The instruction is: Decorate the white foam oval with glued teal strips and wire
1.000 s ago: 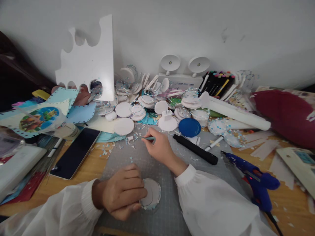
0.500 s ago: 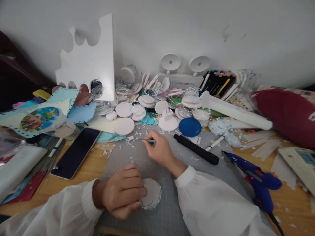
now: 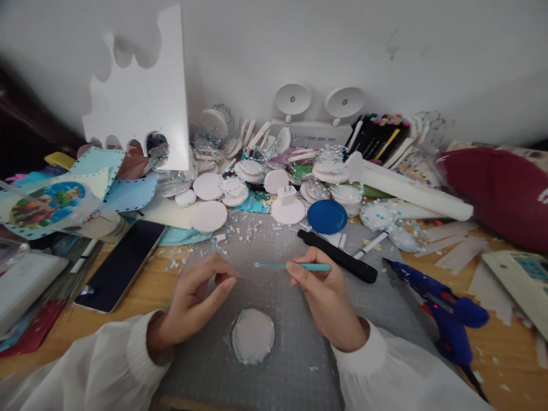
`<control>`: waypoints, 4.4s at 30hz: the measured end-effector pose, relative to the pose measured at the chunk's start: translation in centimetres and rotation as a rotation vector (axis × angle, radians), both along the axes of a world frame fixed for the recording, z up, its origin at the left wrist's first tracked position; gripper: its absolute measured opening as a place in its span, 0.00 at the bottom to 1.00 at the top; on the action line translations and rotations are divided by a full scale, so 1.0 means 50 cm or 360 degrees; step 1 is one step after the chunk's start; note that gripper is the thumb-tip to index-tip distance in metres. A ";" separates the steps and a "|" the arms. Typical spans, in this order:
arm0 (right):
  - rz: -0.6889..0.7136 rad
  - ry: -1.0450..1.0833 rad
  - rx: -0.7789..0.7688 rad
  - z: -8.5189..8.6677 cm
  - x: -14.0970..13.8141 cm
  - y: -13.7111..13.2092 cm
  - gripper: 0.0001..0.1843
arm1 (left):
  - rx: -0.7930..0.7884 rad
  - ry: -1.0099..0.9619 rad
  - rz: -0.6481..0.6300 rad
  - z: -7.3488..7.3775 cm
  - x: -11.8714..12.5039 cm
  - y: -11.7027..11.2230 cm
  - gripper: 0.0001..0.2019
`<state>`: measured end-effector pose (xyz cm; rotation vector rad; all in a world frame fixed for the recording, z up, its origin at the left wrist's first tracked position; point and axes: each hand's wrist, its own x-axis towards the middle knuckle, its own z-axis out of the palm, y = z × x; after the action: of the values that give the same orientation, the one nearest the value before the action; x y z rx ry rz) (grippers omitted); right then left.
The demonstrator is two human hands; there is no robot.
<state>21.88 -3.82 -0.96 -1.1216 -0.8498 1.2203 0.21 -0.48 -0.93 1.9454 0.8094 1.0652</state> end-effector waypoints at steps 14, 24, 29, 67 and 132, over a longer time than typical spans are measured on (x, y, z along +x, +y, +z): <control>0.0135 0.0056 0.0020 0.018 -0.019 -0.024 0.12 | -0.0124 -0.0099 -0.0136 -0.005 0.008 0.003 0.04; -0.0009 0.0552 -0.0175 0.012 0.003 -0.010 0.11 | -0.0173 0.0072 0.0386 -0.009 0.004 0.029 0.04; 0.0051 0.0433 -0.0115 0.003 -0.004 -0.013 0.09 | -0.0331 0.0147 0.0496 -0.023 0.006 0.050 0.04; 0.0079 -0.0178 0.0169 -0.024 -0.011 -0.005 0.07 | -0.1536 -0.0903 -0.0162 -0.004 0.021 0.022 0.08; 0.0122 0.0382 -0.0029 0.041 -0.015 -0.023 0.10 | -0.0999 -0.0469 -0.0326 0.007 0.007 0.003 0.12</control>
<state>21.11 -4.97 1.07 -0.9412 -0.7046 1.3974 0.58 -0.31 -0.60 1.2754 0.6598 0.8193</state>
